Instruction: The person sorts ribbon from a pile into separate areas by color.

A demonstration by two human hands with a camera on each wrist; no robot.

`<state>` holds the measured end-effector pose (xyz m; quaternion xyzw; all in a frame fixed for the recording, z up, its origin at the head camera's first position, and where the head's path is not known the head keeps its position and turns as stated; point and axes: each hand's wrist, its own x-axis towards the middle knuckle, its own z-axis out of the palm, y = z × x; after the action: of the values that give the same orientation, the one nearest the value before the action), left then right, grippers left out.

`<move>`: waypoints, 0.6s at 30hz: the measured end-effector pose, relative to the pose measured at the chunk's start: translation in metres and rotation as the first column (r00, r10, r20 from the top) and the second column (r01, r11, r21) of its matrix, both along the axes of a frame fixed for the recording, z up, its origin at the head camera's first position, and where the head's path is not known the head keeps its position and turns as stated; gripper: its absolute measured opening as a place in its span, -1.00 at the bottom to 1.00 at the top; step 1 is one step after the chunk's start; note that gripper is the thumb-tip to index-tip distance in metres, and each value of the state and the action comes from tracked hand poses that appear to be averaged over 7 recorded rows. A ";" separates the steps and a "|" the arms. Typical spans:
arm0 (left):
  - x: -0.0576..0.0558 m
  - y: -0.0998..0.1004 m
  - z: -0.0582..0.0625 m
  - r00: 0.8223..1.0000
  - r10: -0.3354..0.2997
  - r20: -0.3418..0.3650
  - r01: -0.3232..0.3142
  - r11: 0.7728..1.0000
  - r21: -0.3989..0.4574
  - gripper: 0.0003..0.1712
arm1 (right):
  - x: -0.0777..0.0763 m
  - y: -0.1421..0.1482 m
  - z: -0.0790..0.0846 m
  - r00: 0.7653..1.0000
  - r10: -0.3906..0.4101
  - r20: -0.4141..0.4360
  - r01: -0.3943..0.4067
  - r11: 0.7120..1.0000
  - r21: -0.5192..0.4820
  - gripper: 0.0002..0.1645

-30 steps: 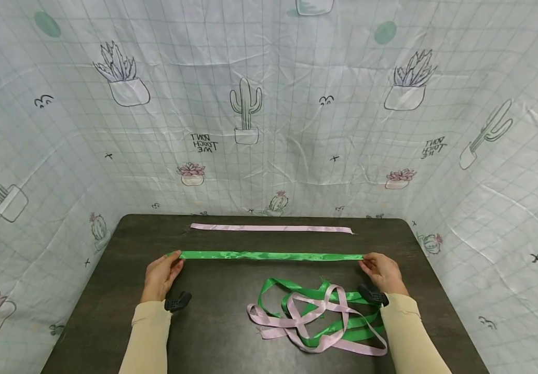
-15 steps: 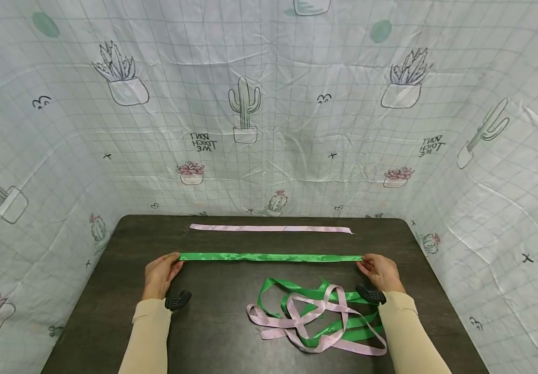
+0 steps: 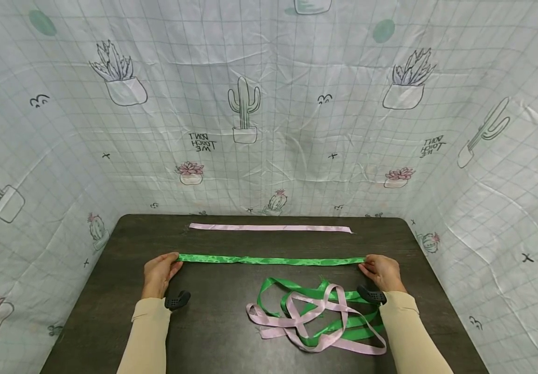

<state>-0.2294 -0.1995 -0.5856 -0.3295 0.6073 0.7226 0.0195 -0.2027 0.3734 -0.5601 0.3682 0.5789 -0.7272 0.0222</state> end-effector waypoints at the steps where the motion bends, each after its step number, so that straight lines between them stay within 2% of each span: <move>1: 0.000 0.000 0.000 1.000 -0.003 0.000 0.003 1.000 -0.002 -0.76 | -0.001 0.000 0.000 1.000 0.002 -0.004 -0.002 1.000 0.000 -0.84; 18: -0.008 -0.001 0.002 0.999 -0.043 -0.034 0.042 0.998 -0.036 -0.63 | -0.007 0.000 -0.006 1.000 -0.015 -0.016 0.016 0.999 0.049 -0.78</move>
<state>-0.2372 -0.2008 -0.5836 -0.3044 0.6270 0.7168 0.0185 -0.2092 0.3731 -0.5656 0.3677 0.5940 -0.7155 0.0030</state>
